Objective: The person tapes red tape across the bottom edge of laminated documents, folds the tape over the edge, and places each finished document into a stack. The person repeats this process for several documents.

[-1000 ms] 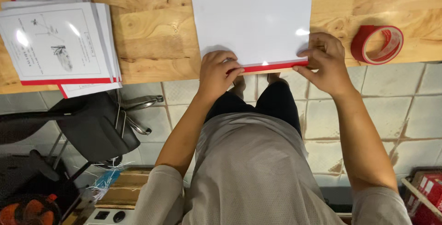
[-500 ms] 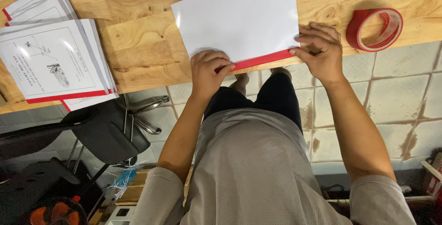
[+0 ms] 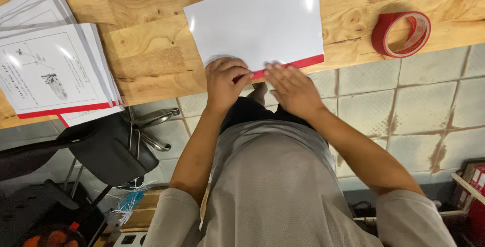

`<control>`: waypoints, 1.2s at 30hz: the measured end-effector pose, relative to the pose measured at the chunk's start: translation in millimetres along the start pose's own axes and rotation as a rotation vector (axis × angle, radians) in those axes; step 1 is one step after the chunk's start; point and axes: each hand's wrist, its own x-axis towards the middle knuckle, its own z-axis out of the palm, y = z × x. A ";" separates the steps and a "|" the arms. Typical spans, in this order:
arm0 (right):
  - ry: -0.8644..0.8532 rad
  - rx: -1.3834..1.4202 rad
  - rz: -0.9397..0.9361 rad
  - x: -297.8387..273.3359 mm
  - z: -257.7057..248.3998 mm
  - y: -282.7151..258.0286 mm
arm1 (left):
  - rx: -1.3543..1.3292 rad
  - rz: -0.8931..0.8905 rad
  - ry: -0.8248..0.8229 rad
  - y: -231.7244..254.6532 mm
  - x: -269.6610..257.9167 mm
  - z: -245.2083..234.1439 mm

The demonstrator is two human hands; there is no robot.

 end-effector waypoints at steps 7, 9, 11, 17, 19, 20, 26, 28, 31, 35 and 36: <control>0.028 -0.136 0.305 -57.9 -34.8 75.6 | 0.038 0.042 0.033 2.4 -4.5 -7.0; 0.056 -0.162 0.334 -53.1 -46.0 68.8 | 0.109 0.065 0.031 -3.6 -12.7 -17.3; 0.118 -0.145 0.277 -31.2 -54.4 59.0 | 0.165 0.053 0.045 -12.1 -17.3 -33.2; 0.128 0.419 0.026 61.8 -41.9 6.9 | -0.038 0.009 0.080 -41.4 -39.5 -68.2; 0.081 0.491 -0.080 94.3 -27.6 -13.6 | -0.095 0.029 0.089 -51.7 -46.7 -71.5; 0.055 0.520 -0.127 105.8 -23.3 -18.5 | -0.137 0.005 0.102 -54.6 -48.5 -68.5; -0.051 0.451 -0.165 135.2 -11.6 -31.3 | -0.229 -0.042 0.191 -65.6 -54.5 -57.5; -0.007 0.421 -0.182 133.2 -6.4 -34.0 | -0.204 -0.044 0.224 -66.5 -58.5 -54.3; 0.002 0.358 -0.184 131.4 3.9 -35.1 | -0.127 -0.157 0.236 -60.8 -65.3 -40.8; 0.009 0.289 -0.186 132.2 13.1 -29.5 | 0.262 -0.418 0.382 -50.2 -69.9 -9.1; 0.028 0.278 -0.189 131.9 13.4 -29.2 | 0.287 -0.450 0.354 -49.6 -70.9 -2.3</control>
